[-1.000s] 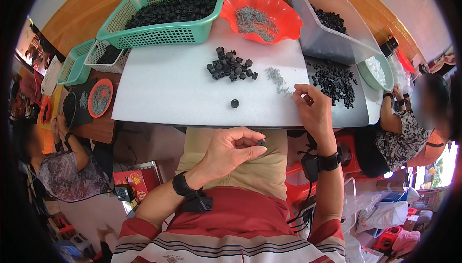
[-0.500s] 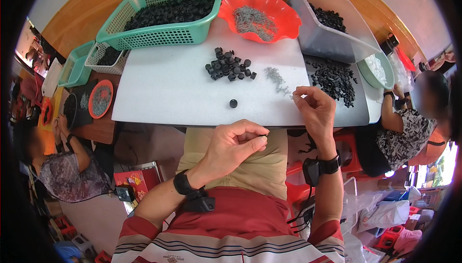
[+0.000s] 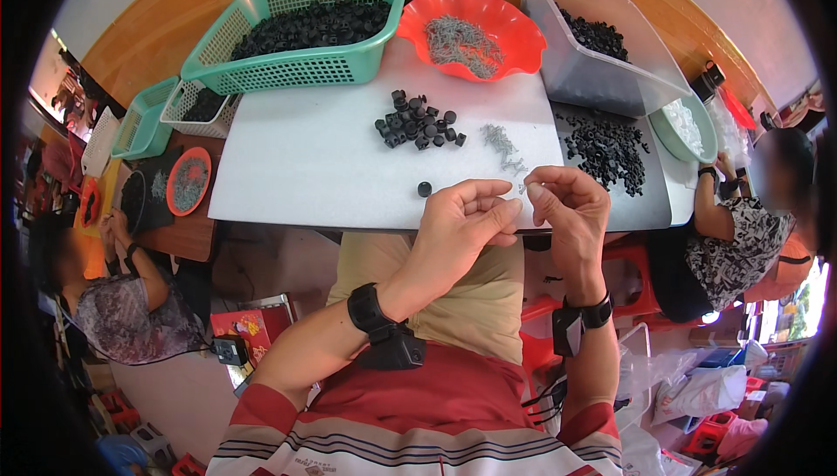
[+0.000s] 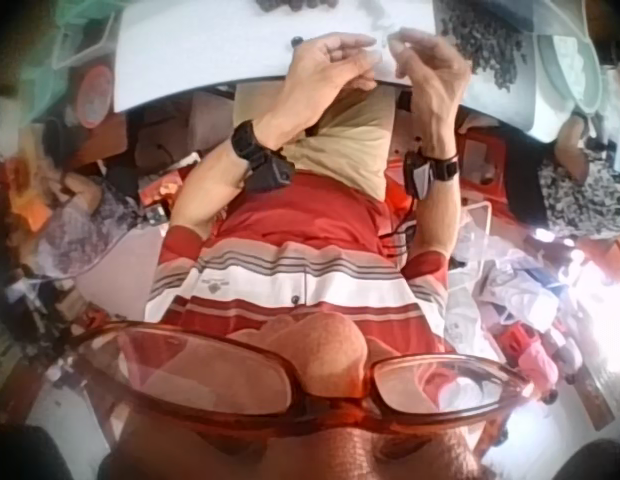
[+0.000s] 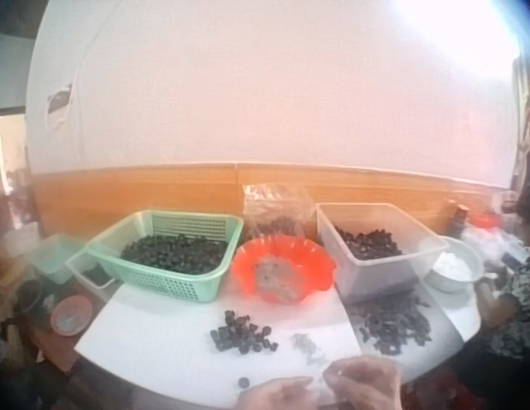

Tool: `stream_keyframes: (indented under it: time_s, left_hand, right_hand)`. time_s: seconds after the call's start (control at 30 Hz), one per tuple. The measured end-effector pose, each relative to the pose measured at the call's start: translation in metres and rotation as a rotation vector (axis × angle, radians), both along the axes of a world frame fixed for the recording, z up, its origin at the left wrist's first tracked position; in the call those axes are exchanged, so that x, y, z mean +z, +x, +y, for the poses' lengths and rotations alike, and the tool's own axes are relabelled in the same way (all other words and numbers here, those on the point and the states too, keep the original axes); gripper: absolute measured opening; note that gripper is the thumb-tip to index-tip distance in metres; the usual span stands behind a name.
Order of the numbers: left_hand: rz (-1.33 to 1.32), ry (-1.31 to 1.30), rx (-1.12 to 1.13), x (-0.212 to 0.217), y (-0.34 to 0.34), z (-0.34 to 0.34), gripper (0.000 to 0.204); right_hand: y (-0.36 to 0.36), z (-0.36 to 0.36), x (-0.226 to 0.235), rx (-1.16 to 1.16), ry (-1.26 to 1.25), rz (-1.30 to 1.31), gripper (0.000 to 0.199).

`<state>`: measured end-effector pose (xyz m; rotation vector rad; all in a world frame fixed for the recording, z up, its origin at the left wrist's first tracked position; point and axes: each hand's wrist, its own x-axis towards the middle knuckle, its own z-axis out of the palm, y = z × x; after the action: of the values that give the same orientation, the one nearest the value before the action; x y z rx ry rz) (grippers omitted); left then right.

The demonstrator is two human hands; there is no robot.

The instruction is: Assembling small black plastic components for shoes at a workshop table.

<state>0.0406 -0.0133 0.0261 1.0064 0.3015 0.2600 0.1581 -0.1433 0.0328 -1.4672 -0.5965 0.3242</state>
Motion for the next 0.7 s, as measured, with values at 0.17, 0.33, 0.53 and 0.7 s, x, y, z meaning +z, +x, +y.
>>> stream_keyframes:
  time_s: [0.17, 0.33, 0.53, 0.7]
  left_hand:
    - [-0.012, -0.014, -0.035, -0.002, 0.005, -0.001, 0.030]
    - [-0.018, -0.025, -0.035, -0.003, 0.007, -0.003, 0.027]
    - [-0.005, -0.076, -0.032, -0.004, 0.007, -0.005, 0.024]
    - [-0.014, -0.066, -0.032, -0.003, 0.005, -0.004, 0.023]
  right_hand:
    - [-0.004, -0.002, -0.001, 0.046, 0.064, 0.047, 0.016]
    - [-0.002, -0.004, -0.004, 0.068, 0.097, 0.060, 0.018]
    - [0.002, -0.008, -0.004, 0.118, 0.108, 0.018, 0.021]
    - [0.007, -0.012, -0.007, 0.059, -0.006, -0.178, 0.019]
